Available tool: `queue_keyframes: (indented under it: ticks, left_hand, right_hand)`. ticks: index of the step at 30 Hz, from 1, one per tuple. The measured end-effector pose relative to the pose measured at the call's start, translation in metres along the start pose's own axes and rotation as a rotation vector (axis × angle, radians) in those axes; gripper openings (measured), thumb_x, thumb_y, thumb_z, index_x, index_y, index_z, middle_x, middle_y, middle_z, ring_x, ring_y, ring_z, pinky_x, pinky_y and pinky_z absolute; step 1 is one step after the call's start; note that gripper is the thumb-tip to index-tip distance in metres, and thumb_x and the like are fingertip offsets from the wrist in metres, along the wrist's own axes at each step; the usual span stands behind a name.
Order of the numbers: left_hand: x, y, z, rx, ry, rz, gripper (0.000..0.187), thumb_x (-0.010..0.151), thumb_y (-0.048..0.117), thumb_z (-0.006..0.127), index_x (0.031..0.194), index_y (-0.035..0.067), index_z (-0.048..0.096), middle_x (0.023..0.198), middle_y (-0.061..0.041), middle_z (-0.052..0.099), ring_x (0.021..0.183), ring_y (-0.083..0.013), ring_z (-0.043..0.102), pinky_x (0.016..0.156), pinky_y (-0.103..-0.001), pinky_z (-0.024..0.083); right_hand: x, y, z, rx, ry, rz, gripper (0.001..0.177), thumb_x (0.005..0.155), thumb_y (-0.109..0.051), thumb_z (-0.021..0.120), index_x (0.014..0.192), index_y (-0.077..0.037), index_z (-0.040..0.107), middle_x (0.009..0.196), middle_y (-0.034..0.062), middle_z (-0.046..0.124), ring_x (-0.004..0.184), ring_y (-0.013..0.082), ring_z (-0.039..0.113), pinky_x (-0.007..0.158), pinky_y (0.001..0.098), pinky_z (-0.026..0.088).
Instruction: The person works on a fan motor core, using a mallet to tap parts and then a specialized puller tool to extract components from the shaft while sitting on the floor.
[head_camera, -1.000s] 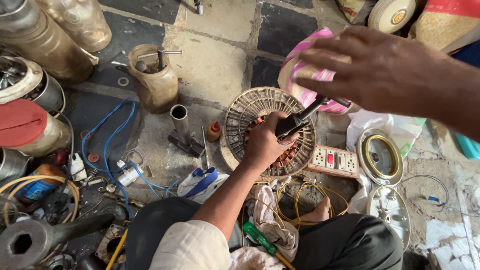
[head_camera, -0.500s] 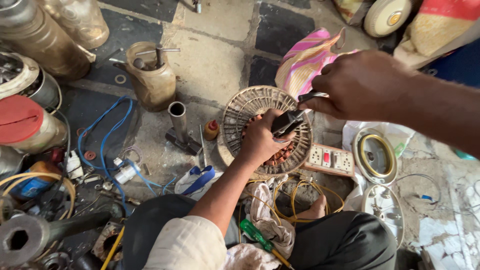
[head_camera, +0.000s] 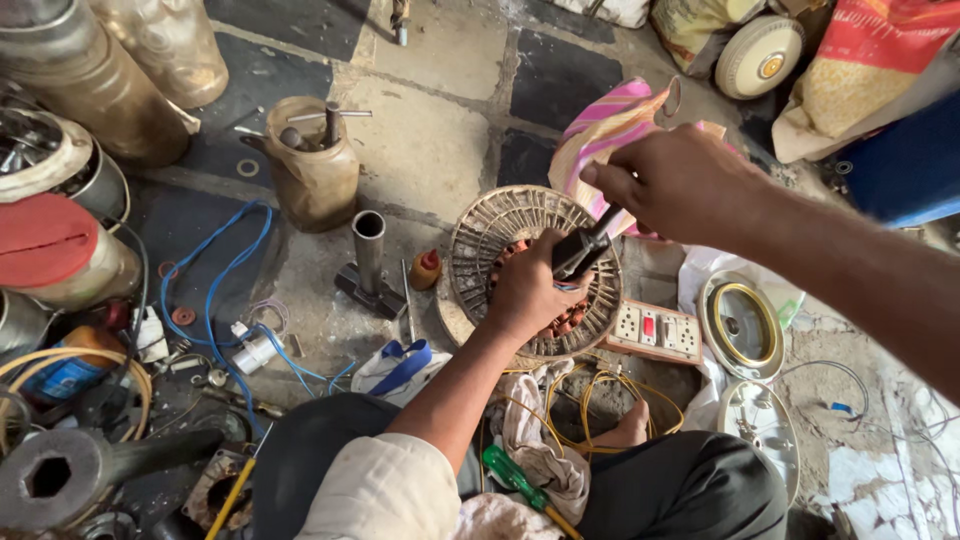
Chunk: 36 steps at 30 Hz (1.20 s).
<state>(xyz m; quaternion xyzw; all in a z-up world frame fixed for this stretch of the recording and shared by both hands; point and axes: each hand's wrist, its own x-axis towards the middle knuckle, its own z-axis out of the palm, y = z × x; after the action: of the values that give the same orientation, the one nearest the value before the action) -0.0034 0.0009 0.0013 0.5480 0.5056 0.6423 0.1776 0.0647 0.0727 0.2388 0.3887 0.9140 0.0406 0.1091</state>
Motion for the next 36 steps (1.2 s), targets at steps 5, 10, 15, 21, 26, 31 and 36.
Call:
queue_keyframes:
  ticks: [5,10,15,21,26,31,36]
  left_hand:
    - [0.019,0.011,-0.021,-0.113,-0.169,0.09,0.042,0.08,0.02,0.083,0.112,0.006,0.06,0.09,-0.009,0.075,0.08,-0.0227,0.077,0.071,-0.036,0.062]
    - [0.021,0.029,-0.024,0.049,-0.184,-0.066,0.047,0.083,0.022,0.078,0.119,0.005,0.054,0.094,-0.011,0.069,0.077,-0.025,0.073,0.074,-0.038,0.063]
    - [0.012,0.012,-0.013,0.398,0.131,0.307,0.064,0.072,0.021,0.087,0.118,0.001,0.047,0.103,-0.017,0.06,0.097,-0.0332,0.064,0.093,-0.047,0.055]
    - [0.011,0.03,-0.023,0.545,-0.312,0.335,0.058,0.072,0.022,0.085,0.114,0.006,0.05,0.1,-0.01,0.062,0.099,-0.0292,0.062,0.092,-0.047,0.05]
    - [0.008,0.055,-0.009,0.733,-0.36,0.502,0.031,0.089,0.01,0.066,0.115,0.004,0.051,0.101,-0.01,0.068,0.105,-0.0271,0.063,0.094,-0.048,0.049]
    - [0.011,0.053,0.014,0.767,-0.456,0.549,0.027,0.091,0.003,0.06,0.116,0.002,0.051,0.104,-0.015,0.072,0.099,-0.0314,0.068,0.095,-0.049,0.052]
    - [0.021,0.055,0.017,0.786,-0.645,0.356,0.028,0.091,-0.007,0.06,0.117,0.001,0.05,0.106,-0.018,0.07,0.098,-0.0345,0.068,0.094,-0.048,0.053]
  right_hand:
    - [-0.028,-0.011,-0.017,0.062,-0.011,0.138,0.036,0.105,-0.045,0.054,0.114,-0.014,0.069,0.068,0.0122,0.075,0.058,0.0238,0.075,0.063,0.0388,0.059]
    - [-0.045,-0.003,-0.023,0.47,-0.089,0.385,0.037,0.106,-0.039,0.055,0.111,-0.003,0.065,0.066,0.014,0.073,0.056,0.0214,0.072,0.053,0.0374,0.059]
    - [-0.064,0.016,0.005,0.66,0.001,0.383,0.034,0.104,-0.033,0.057,0.108,-0.001,0.065,0.065,0.0127,0.071,0.054,0.0191,0.069,0.05,0.0363,0.058]
    - [-0.132,0.05,0.056,0.639,0.216,0.45,0.029,0.105,-0.024,0.054,0.116,0.0,0.066,0.072,0.0123,0.072,0.06,0.0198,0.068,0.056,0.0364,0.056]
    - [-0.185,0.068,0.094,-0.119,0.63,-0.217,0.04,0.093,-0.013,0.057,0.131,-0.001,0.058,0.135,0.0236,0.06,0.126,0.0367,0.059,0.106,0.0494,0.051]
    - [-0.196,0.079,0.103,-0.301,0.295,-0.4,0.074,0.072,-0.016,0.062,0.146,-0.018,0.05,0.14,0.0068,0.059,0.129,0.0256,0.057,0.112,0.0508,0.038]
    - [-0.193,0.083,0.096,-0.412,0.192,-0.332,0.07,0.083,-0.016,0.06,0.152,-0.017,0.049,0.129,0.0047,0.065,0.116,0.0221,0.061,0.108,0.0461,0.041]
